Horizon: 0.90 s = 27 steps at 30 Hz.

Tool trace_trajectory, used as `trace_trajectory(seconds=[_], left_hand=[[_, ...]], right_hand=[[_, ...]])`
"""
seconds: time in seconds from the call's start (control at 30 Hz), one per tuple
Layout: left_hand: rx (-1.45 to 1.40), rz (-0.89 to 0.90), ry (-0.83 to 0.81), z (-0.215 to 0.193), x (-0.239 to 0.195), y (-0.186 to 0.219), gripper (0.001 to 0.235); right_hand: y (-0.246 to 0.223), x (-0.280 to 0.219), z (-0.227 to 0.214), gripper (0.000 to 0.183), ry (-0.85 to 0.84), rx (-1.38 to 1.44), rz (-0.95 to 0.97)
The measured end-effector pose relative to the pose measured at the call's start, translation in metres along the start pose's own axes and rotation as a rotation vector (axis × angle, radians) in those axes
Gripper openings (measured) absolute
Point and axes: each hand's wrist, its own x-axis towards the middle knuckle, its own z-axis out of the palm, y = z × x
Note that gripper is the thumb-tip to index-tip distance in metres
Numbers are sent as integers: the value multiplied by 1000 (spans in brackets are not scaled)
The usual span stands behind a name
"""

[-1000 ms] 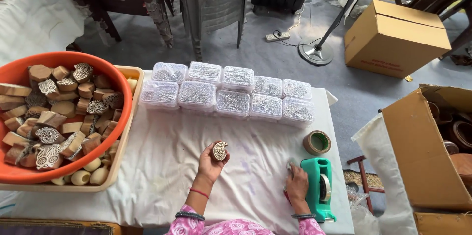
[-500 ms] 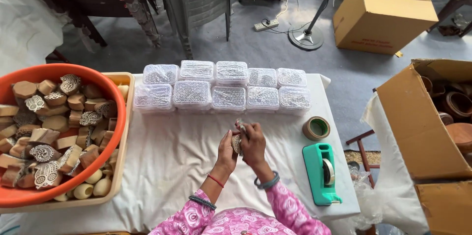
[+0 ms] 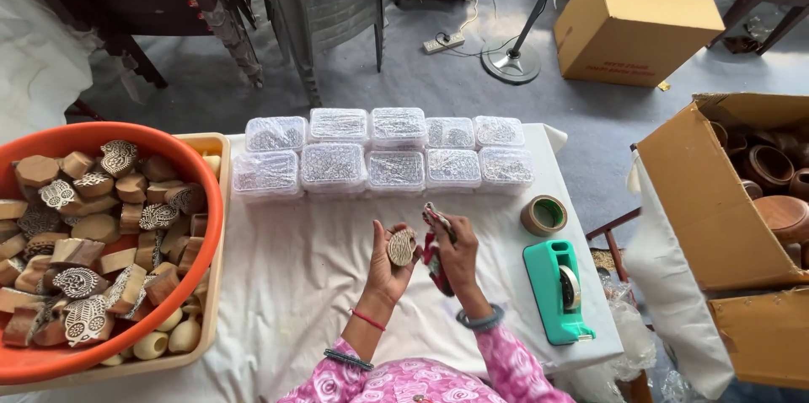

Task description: Cleaning wooden printing blocks and packing them into plastic containers.

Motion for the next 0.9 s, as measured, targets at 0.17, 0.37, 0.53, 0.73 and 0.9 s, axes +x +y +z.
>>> trace_trajectory(seconds=[0.17,0.37,0.53,0.73,0.9], left_hand=[[99,24,-81,27,-15,10,24],[228,16,-131,28,-32,4,34],[203,54,-73,27,-38,0,41],[385,-4,-76,20,-43,4,54],[646,114,-101,-16,-29,-11,56]], right_hand=[[-20,-51,16,32,-59,54,-84],[-44,-58,18,40,-108,-90,-282],[-26,-55,12,38,-254,-45,41],[41,-52,8,43,-166,214,190],[-49,-42,-8,31,-35,440,300]])
